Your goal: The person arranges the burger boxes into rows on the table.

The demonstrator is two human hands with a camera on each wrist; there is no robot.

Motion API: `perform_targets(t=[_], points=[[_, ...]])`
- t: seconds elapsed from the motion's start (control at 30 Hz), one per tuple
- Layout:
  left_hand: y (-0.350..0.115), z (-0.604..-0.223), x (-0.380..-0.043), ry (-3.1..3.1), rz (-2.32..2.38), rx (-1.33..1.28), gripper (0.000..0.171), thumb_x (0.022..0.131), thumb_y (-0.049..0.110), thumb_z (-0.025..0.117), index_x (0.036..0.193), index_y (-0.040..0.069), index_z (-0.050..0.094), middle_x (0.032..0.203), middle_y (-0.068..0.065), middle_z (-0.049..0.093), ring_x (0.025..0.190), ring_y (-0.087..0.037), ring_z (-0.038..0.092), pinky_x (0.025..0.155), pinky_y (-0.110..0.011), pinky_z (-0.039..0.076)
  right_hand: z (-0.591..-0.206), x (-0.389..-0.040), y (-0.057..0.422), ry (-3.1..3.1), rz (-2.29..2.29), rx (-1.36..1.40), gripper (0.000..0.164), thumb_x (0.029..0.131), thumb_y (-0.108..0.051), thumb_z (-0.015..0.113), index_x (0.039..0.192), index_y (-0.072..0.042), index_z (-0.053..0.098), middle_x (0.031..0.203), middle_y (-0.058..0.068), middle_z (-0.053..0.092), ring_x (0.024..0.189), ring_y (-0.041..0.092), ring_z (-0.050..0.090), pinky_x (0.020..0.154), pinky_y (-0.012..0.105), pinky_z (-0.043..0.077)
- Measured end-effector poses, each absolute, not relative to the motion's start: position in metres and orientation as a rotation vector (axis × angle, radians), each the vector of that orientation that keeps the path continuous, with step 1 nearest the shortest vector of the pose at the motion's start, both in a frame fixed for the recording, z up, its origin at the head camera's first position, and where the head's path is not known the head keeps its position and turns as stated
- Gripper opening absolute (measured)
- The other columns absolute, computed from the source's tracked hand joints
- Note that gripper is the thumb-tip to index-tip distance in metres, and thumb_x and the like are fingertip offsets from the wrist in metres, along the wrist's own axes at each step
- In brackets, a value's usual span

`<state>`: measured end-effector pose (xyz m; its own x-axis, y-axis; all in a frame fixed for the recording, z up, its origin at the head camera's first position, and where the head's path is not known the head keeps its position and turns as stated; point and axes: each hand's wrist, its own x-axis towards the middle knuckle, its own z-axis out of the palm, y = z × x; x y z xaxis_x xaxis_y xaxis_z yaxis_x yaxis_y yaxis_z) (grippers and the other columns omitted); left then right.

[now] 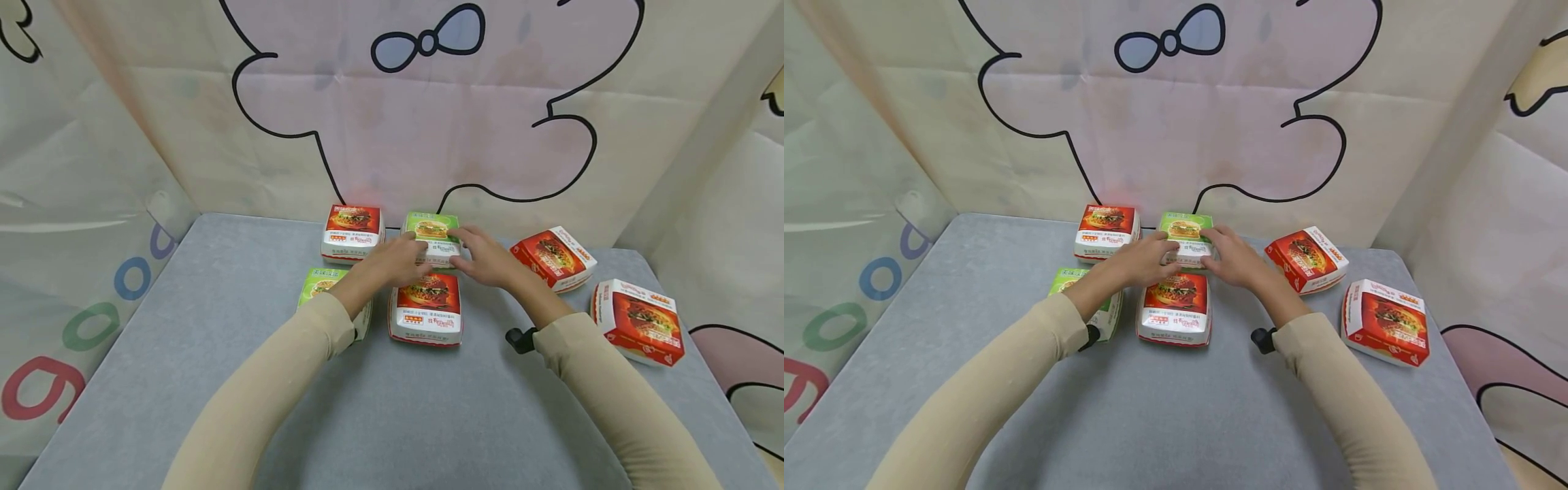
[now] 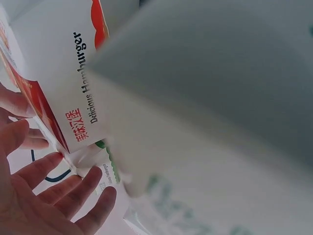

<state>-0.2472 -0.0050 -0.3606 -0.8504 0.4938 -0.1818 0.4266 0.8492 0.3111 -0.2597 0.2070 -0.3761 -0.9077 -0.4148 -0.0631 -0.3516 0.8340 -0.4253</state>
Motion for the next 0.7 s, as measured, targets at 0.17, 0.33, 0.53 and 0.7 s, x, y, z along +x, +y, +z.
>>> perform_targets(t=[0.17, 0.33, 0.53, 0.7], points=[[-0.0063, -0.3596, -0.2474, 2.759, 0.368, 0.712, 0.054, 0.102, 0.042, 0.053, 0.147, 0.014, 0.049, 0.149, -0.011, 0.044, 0.129, -0.027, 0.050, 0.103, -0.049, 0.043, -0.3763, -0.2595, 0.2061, 2.857, -0.626, -0.605, 0.059, 0.097, -0.019, 0.065, 0.148, -0.002, 0.041, 0.151, 0.024, 0.037, 0.122, 0.038, 0.053, 0.096, 0.053, 0.048], [-0.0073, -0.3595, -0.2473, 2.748, 0.390, 0.710, 0.054, 0.102, 0.041, 0.053, 0.148, 0.014, 0.048, 0.152, -0.013, 0.041, 0.133, -0.030, 0.048, 0.105, -0.051, 0.042, -0.3766, -0.2585, 0.2049, 2.864, -0.637, -0.596, 0.059, 0.097, -0.020, 0.065, 0.148, -0.003, 0.042, 0.151, 0.022, 0.037, 0.122, 0.037, 0.053, 0.096, 0.053, 0.049], [-0.0083, -0.3591, -0.2482, 2.748, 0.389, 0.753, 0.041, 0.102, 0.027, 0.054, 0.141, 0.013, 0.054, 0.145, -0.013, 0.045, 0.124, -0.028, 0.053, 0.099, -0.047, 0.046, -0.3776, -0.2578, 0.2048, 2.871, -0.624, -0.578, 0.060, 0.097, -0.021, 0.065, 0.149, -0.004, 0.041, 0.151, 0.021, 0.037, 0.122, 0.036, 0.053, 0.097, 0.053, 0.048], [-0.0094, -0.3579, -0.2488, 2.760, 0.386, 0.787, 0.037, 0.102, 0.019, 0.052, 0.138, 0.013, 0.056, 0.140, -0.012, 0.048, 0.120, -0.026, 0.055, 0.095, -0.044, 0.049, -0.3766, -0.2581, 0.2055, 2.861, -0.617, -0.578, 0.060, 0.098, -0.022, 0.065, 0.150, -0.004, 0.040, 0.152, 0.021, 0.036, 0.124, 0.037, 0.053, 0.097, 0.054, 0.047]])
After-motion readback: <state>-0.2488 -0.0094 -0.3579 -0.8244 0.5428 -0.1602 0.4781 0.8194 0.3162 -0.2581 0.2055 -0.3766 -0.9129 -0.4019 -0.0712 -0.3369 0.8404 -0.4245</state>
